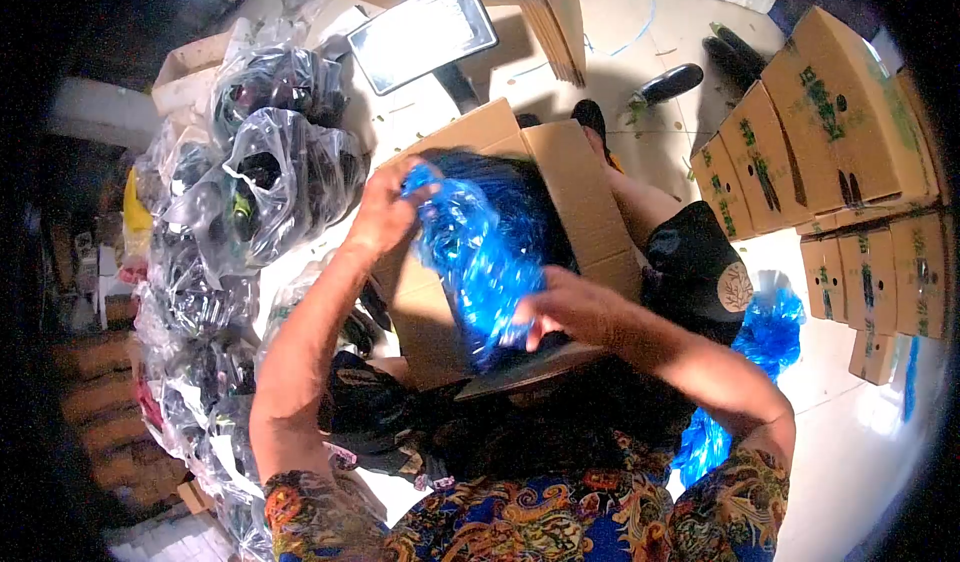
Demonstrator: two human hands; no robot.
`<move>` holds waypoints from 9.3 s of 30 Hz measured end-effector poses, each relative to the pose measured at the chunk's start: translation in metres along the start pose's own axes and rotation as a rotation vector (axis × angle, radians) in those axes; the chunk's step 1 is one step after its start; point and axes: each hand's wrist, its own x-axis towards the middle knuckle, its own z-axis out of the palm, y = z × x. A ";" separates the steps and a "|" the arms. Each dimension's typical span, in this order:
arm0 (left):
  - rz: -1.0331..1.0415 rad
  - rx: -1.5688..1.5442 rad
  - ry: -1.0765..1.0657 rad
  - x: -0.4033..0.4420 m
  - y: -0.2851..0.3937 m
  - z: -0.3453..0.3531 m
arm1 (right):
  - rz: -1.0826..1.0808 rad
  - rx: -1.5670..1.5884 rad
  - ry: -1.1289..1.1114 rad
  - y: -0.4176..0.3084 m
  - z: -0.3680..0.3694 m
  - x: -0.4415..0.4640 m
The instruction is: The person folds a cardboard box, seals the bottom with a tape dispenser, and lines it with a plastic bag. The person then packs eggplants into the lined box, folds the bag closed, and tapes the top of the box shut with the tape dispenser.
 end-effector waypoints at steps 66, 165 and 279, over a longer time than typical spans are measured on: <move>0.187 0.699 0.016 -0.029 -0.048 0.079 | -0.907 -1.644 0.169 -0.022 -0.041 0.093; 0.439 0.779 0.368 0.046 -0.056 0.072 | -0.612 -1.717 0.917 0.028 -0.018 0.064; -0.287 -0.902 0.587 -0.074 -0.187 0.029 | -0.348 -1.829 0.384 -0.124 0.017 0.052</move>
